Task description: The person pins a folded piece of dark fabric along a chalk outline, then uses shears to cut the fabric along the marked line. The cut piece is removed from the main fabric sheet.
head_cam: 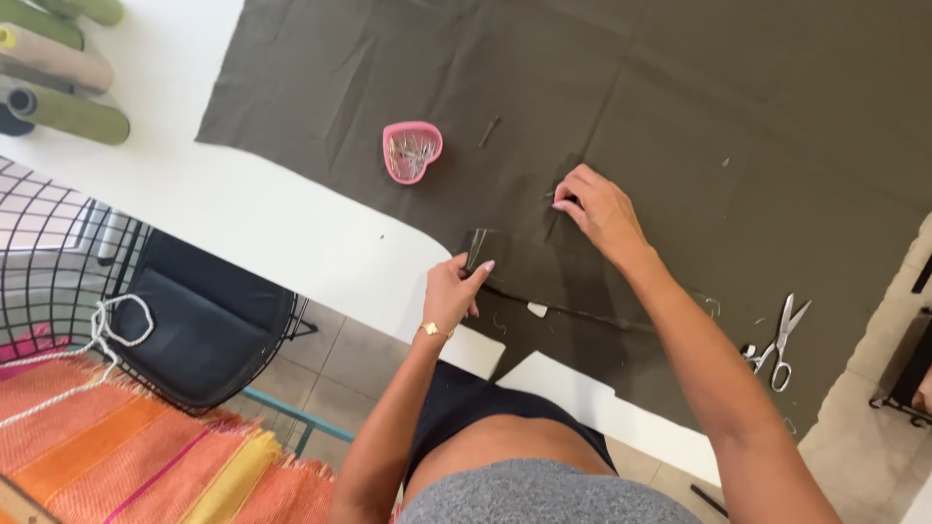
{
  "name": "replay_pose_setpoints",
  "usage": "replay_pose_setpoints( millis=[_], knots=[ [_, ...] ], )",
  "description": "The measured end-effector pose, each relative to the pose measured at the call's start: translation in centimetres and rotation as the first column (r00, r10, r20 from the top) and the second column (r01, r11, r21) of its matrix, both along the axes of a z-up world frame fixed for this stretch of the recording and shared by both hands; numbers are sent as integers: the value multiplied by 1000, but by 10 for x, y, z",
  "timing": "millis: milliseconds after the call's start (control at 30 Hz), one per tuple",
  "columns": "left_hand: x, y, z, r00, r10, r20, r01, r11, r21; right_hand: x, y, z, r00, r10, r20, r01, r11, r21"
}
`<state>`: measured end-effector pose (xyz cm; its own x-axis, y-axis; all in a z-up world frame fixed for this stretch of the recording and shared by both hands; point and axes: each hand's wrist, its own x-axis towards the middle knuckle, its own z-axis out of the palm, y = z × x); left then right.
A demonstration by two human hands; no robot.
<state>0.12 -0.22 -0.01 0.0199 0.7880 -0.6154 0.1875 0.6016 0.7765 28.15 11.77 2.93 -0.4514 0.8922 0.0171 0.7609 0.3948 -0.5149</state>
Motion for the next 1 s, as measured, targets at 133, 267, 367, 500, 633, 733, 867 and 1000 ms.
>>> replay_pose_setpoints(
  millis=[133, 267, 367, 500, 633, 733, 867, 1000],
  knots=[
    [3, -2, 8, 1000, -3, -15, 2, 1000, -30, -3, -20, -8, 995, -47, 83, 42, 997, 63],
    [13, -11, 3, 998, 21, 57, -15, 993, -118, -21, -68, 8, 963, -154, -222, 139, 987, -82],
    [23, -14, 3, 999, -32, 34, 36, 991, -133, -35, -111, 3, 909, -247, -335, 185, 961, -206],
    [33, -16, 7, 997, -76, -12, 74, 989, -128, -47, -141, 12, 880, -306, -363, 191, 928, -321],
    [34, -21, 9, 997, -78, -28, 74, 990, -117, -44, -146, 8, 888, -306, -344, 196, 928, -318],
    [35, -23, 8, 997, -71, -30, 67, 990, -124, -42, -146, 9, 881, -320, -349, 196, 917, -347],
    [36, -26, 9, 999, -33, -20, 31, 995, -98, -46, -147, 8, 880, -324, -348, 204, 919, -337],
    [37, -28, 15, 999, -27, -33, 24, 997, -80, -52, -152, 2, 885, -314, -343, 204, 925, -320]
  ],
)
